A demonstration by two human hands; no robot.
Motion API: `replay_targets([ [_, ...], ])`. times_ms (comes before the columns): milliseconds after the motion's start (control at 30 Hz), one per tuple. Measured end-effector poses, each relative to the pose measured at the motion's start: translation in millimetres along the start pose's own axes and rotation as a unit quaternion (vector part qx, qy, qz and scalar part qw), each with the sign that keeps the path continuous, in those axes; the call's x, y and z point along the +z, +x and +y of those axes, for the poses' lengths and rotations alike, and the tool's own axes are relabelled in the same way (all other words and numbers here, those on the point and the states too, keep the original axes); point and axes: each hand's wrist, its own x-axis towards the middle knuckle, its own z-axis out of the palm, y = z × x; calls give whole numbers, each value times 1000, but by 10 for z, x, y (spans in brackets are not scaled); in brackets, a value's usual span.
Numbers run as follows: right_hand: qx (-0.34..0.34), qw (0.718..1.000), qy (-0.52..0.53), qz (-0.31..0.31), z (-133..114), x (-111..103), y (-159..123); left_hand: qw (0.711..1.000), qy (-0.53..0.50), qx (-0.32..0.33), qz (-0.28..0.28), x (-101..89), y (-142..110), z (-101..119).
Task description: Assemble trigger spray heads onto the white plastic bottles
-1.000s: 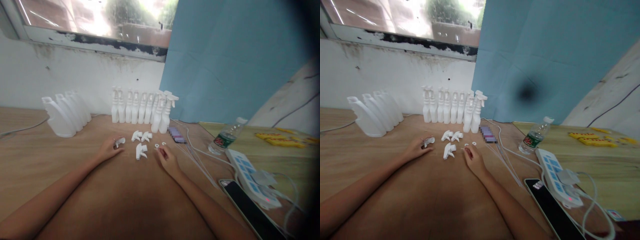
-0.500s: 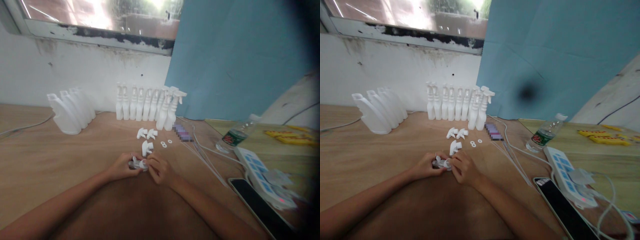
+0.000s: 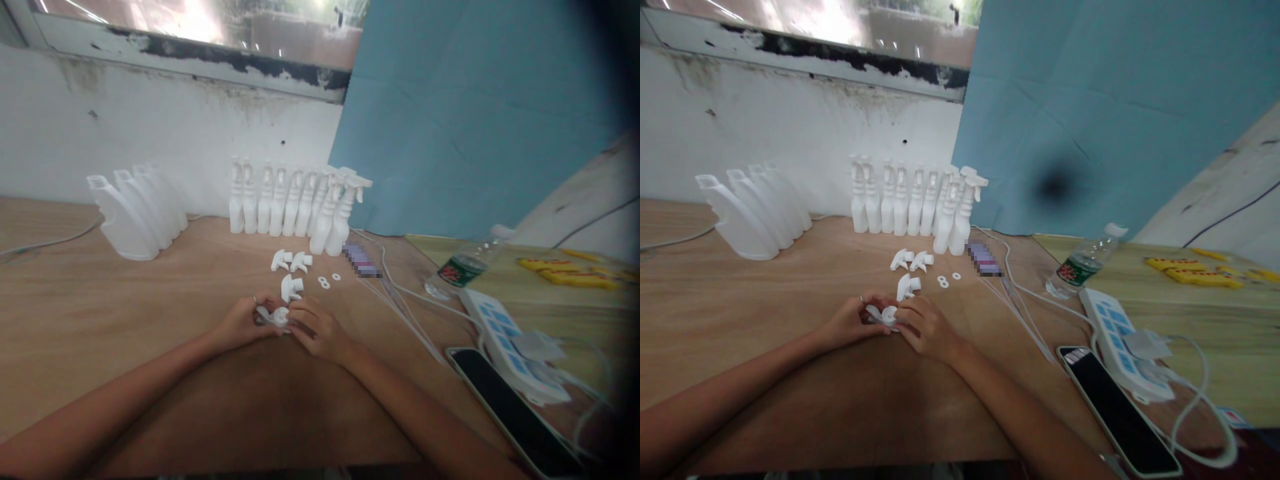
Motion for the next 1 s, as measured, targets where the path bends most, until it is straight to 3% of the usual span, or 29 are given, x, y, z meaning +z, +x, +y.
replay_targets([
  [233,9,999,9,-44,-5,-28,15,970,200,109,-90,-92,-23,72],
  [433,15,998,28,-56,20,13,-13,956,216,181,-84,-108,17,19],
  [633,24,997,28,-62,1,-68,28,957,238,156,-63,-59,-17,4],
  [767,132,990,-44,11,249,-423,0,961,249,106,-54,-36,-41,40],
  [833,235,957,-167,28,470,-703,-66,965,240,91,-54,-33,-41,68],
  [867,311,920,-238,-11,582,-858,-116,966,236,90,-55,-33,-38,84],
  [900,407,860,-303,-55,684,-1015,-177,966,233,92,-59,-32,-34,99],
  [1000,518,782,-335,-93,879,-1436,-409,967,228,99,-62,-24,-21,135],
])
